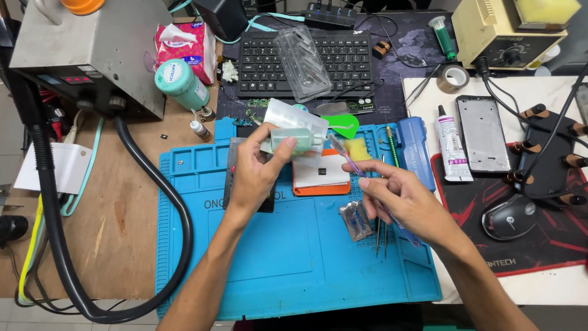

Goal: Cleaning a metal BGA reballing stencil with a brush and liquid, followed by handling small adhesive components on a repair bench.

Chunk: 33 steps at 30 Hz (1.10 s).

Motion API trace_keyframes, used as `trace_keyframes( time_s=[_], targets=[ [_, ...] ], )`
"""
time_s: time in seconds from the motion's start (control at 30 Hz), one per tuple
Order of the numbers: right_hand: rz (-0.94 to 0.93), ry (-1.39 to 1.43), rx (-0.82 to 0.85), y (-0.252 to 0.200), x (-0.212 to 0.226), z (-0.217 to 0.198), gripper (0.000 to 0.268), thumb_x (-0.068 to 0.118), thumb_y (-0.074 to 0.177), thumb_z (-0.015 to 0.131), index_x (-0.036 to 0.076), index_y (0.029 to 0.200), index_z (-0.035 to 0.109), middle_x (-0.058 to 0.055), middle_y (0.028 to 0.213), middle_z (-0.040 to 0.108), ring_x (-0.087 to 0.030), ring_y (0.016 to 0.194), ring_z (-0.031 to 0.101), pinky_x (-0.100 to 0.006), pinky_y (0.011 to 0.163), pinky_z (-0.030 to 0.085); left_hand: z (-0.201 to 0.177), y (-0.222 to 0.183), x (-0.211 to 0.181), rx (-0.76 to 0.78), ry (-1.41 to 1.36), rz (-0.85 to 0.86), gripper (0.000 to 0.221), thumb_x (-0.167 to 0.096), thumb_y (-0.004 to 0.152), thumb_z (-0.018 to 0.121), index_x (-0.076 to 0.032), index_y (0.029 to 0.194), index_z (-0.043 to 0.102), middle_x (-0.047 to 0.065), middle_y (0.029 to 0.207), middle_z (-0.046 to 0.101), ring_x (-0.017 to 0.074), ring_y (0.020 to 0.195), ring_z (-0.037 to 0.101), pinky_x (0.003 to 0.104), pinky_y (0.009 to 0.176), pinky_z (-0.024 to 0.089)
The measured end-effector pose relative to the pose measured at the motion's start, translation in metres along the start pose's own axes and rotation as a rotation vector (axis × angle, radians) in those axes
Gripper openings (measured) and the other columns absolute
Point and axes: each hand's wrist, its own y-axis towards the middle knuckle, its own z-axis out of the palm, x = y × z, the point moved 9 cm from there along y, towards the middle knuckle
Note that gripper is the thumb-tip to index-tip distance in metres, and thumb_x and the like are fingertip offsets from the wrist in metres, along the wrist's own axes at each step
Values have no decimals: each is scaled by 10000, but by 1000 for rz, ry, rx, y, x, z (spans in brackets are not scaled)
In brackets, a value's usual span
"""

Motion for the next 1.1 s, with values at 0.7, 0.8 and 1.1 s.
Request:
trace_keyframes(
  time_s=[0.7, 0.8, 1.1],
  targets=[
    [34, 12, 16, 2, -2, 2, 416, 135, 987, 505, -81, 1329, 602, -121, 467, 625, -128, 327, 474, -272, 412, 414, -3, -3, -17, -44, 84, 34, 298, -320, 939, 724, -46, 854, 645, 57, 769, 571, 81, 894, 510, 308, 795, 499],
    [36, 16, 13, 2, -3, 2, 414, 134, 986, 508, -86, 1325, 599, -123, 465, 622, -130, 322, 474, -273, 408, 413, -6, -2, -5, -43, 93, 35, 305, -327, 942, 726, -48, 852, 643, 59, 769, 563, 79, 909, 511, 305, 794, 496],
    [36, 24, 19, 1, -2, 2, 436, 145, 986, 507, -101, 1336, 591, -114, 463, 617, -126, 323, 471, -270, 404, 411, -4, -2, -6, -43, 85, 28, 301, -325, 941, 726, -46, 858, 652, 70, 774, 588, 84, 894, 530, 316, 797, 514]
  ],
)
